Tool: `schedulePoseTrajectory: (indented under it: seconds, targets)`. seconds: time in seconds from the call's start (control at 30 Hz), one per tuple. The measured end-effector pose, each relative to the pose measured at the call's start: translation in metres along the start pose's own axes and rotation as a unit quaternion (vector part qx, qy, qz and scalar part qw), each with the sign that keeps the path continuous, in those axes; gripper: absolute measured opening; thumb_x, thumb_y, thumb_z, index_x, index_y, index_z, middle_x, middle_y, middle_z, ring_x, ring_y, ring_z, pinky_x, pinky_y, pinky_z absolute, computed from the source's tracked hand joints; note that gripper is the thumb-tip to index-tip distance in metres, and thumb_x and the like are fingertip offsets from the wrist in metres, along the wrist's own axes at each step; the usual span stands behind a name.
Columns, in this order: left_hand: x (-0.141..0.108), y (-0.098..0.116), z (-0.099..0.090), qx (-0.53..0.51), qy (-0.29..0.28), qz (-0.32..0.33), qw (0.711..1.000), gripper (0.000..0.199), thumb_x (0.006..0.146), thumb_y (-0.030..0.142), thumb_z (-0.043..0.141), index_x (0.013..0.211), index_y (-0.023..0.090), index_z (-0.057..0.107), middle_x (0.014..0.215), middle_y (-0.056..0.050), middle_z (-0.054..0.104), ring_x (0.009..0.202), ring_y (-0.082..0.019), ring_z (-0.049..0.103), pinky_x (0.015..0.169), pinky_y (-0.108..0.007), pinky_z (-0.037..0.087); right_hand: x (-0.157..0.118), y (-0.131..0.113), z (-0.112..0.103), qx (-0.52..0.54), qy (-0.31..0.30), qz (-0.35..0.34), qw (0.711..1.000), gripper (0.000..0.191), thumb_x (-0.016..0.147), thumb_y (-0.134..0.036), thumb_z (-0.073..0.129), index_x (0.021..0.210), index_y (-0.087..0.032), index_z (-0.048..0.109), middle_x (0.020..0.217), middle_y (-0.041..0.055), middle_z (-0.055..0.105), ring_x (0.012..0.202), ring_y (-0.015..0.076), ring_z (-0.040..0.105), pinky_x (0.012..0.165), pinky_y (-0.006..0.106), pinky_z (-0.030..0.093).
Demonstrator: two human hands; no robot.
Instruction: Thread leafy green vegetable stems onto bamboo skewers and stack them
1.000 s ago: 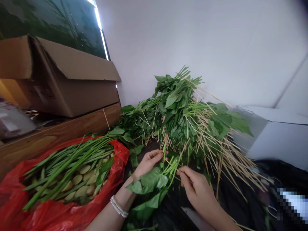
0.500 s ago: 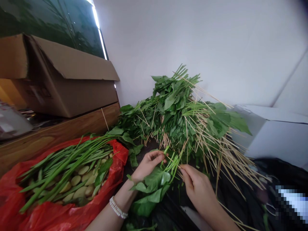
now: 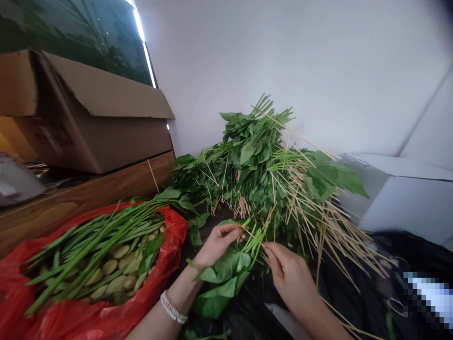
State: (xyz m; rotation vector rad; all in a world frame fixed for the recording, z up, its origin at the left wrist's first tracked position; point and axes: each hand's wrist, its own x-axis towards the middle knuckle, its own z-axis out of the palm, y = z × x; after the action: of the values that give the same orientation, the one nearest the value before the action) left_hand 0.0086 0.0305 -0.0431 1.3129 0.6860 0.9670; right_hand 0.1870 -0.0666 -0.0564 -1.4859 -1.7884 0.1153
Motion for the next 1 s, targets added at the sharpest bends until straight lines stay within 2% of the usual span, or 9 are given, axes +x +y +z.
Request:
schedulePoseTrajectory:
  seconds: [0.27, 0.47, 0.63, 0.77, 0.87, 1.0]
  targets:
    - [-0.001, 0.001, 0.0, 0.029, -0.006, 0.01, 1.0, 0.033, 0.07, 0.045, 0.075, 0.08, 0.013, 0.075, 0.07, -0.004, 0.067, 0.066, -0.013, 0.056, 0.071, -0.025, 0.042, 0.0, 0.003, 0.002, -0.012, 0.01, -0.011, 1.0, 0.025, 0.095, -0.021, 0.038, 0.097, -0.021, 0.062, 0.088, 0.0033, 0.071, 0.073, 0.0181, 0.069, 0.07, 0.029, 0.05]
    - [-0.002, 0.0, 0.0, 0.063, -0.011, 0.023, 0.998, 0.031, 0.072, 0.044, 0.074, 0.077, 0.013, 0.074, 0.07, -0.004, 0.067, 0.067, -0.014, 0.057, 0.071, -0.026, 0.043, -0.002, -0.001, 0.004, -0.023, 0.013, -0.004, 1.0, 0.027, 0.094, -0.021, 0.037, 0.095, -0.021, 0.064, 0.085, 0.0035, 0.071, 0.073, 0.0199, 0.07, 0.065, 0.03, 0.049]
    - [0.0, -0.002, -0.002, 0.038, -0.043, 0.003, 0.998, 0.028, 0.072, 0.041, 0.075, 0.077, 0.013, 0.074, 0.069, -0.003, 0.067, 0.064, -0.012, 0.055, 0.07, -0.025, 0.043, -0.003, -0.005, 0.005, -0.014, 0.029, -0.011, 0.999, 0.027, 0.093, -0.019, 0.037, 0.098, -0.02, 0.064, 0.088, 0.0038, 0.072, 0.076, 0.0191, 0.07, 0.066, 0.028, 0.05]
    - [0.001, -0.004, -0.003, -0.016, -0.023, -0.003, 1.0, 0.033, 0.067, 0.038, 0.079, 0.089, 0.015, 0.074, 0.072, -0.003, 0.067, 0.065, -0.012, 0.057, 0.07, -0.026, 0.043, -0.003, -0.004, 0.005, -0.022, 0.035, -0.022, 0.999, 0.026, 0.093, -0.018, 0.039, 0.098, -0.02, 0.064, 0.089, 0.004, 0.072, 0.076, 0.0186, 0.07, 0.066, 0.028, 0.051]
    - [0.002, -0.005, -0.003, -0.017, -0.009, -0.008, 1.0, 0.03, 0.064, 0.038, 0.081, 0.081, 0.014, 0.074, 0.07, -0.003, 0.067, 0.066, -0.013, 0.058, 0.071, -0.028, 0.044, -0.004, -0.001, 0.007, -0.021, 0.027, -0.031, 0.999, 0.026, 0.092, -0.016, 0.038, 0.097, -0.02, 0.064, 0.088, 0.0043, 0.072, 0.075, 0.018, 0.07, 0.066, 0.027, 0.051]
    - [0.002, -0.007, -0.004, -0.001, -0.021, -0.022, 1.0, 0.028, 0.065, 0.039, 0.08, 0.078, 0.015, 0.074, 0.071, -0.003, 0.068, 0.067, -0.013, 0.058, 0.074, -0.028, 0.044, -0.005, 0.003, 0.01, -0.016, 0.026, -0.04, 0.999, 0.027, 0.093, -0.014, 0.037, 0.099, -0.019, 0.063, 0.089, 0.0056, 0.072, 0.077, 0.0183, 0.07, 0.07, 0.028, 0.052]
